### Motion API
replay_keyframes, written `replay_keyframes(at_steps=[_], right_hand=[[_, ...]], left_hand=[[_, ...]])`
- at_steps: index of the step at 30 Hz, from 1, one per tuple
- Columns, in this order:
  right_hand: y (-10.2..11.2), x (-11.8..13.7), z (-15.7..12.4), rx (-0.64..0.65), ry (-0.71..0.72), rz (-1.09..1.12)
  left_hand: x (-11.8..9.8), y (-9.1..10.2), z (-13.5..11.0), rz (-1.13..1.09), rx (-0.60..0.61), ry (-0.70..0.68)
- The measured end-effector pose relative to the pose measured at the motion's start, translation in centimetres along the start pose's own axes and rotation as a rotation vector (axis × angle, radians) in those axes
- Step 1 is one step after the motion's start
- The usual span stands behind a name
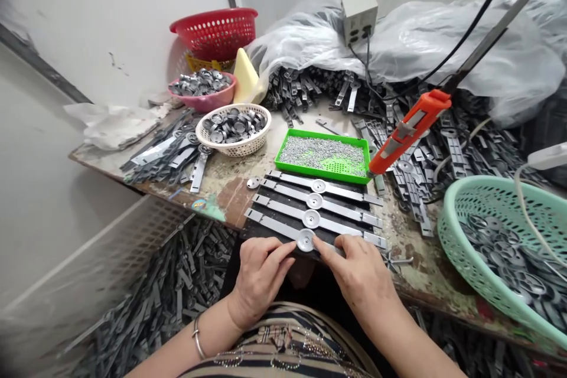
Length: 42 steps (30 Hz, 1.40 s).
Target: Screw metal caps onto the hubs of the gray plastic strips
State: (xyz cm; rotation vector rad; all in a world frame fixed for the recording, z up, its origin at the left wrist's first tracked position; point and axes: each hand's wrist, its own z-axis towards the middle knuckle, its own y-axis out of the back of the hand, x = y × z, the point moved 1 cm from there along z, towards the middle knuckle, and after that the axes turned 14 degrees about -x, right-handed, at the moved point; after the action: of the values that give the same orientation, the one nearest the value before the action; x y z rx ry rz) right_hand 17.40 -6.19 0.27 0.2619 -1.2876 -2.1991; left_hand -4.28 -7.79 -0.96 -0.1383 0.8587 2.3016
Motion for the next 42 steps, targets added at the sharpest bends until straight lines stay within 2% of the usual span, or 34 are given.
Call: replay_keyframes(at_steps=[6, 9, 11, 13, 15, 17, 19, 21, 24, 28, 35, 42], right_hand=[[-0.7, 0.2, 0.0, -0.056, -0.008, -0.062], [-0.7, 0.7, 0.3, -0.127, -0.063, -0.053], [0.2, 0.8, 0.8, -0.193, -0.1, -0.02], [2.2, -0.1, 1.5, -0.259, -0.131, 0.007], [5.0, -2.2, 1.8, -0.315, -0.173, 0.004], [8.0, -5.4, 1.6, -0.347, -0.247, -0.025], [10.3, -9.5, 0.6, -0.302, -0.358, -0.06], [11.2, -13.6, -0.8, -0.165, -0.464, -0.082], [10.6, -18.2, -2.8, 0.06, -0.514, -0.111], [8.6, -20.8, -3.2, 0.186, -0.52, -0.155], [6.9, -21.3, -1.5, 0.271, -0.46, -0.161], [6.8, -20.3, -0.9, 0.267, -0.536, -0.229]], left_hand=[[0.1, -0.3, 1.1, 0.073, 0.131, -0.075], [0.1, -0.4, 1.6, 0.09, 0.147, -0.116], [0.3, -0.6, 2.1, 0.106, 0.128, -0.128], [0.5, -1.1, 3.0, 0.111, 0.122, -0.162], [0.5, -2.0, 4.3, 0.11, 0.144, -0.214], [0.5, -3.2, 5.7, 0.116, 0.19, -0.263], [0.5, -4.4, 6.9, 0.131, 0.245, -0.301], [0.5, -5.5, 7.7, 0.145, 0.303, -0.335], [0.7, -6.9, 8.0, 0.157, 0.387, -0.356], [1.0, -7.7, 7.4, 0.189, 0.424, -0.328], [1.0, -7.7, 6.8, 0.216, 0.421, -0.32], [0.8, -7.8, 7.0, 0.22, 0.426, -0.294]])
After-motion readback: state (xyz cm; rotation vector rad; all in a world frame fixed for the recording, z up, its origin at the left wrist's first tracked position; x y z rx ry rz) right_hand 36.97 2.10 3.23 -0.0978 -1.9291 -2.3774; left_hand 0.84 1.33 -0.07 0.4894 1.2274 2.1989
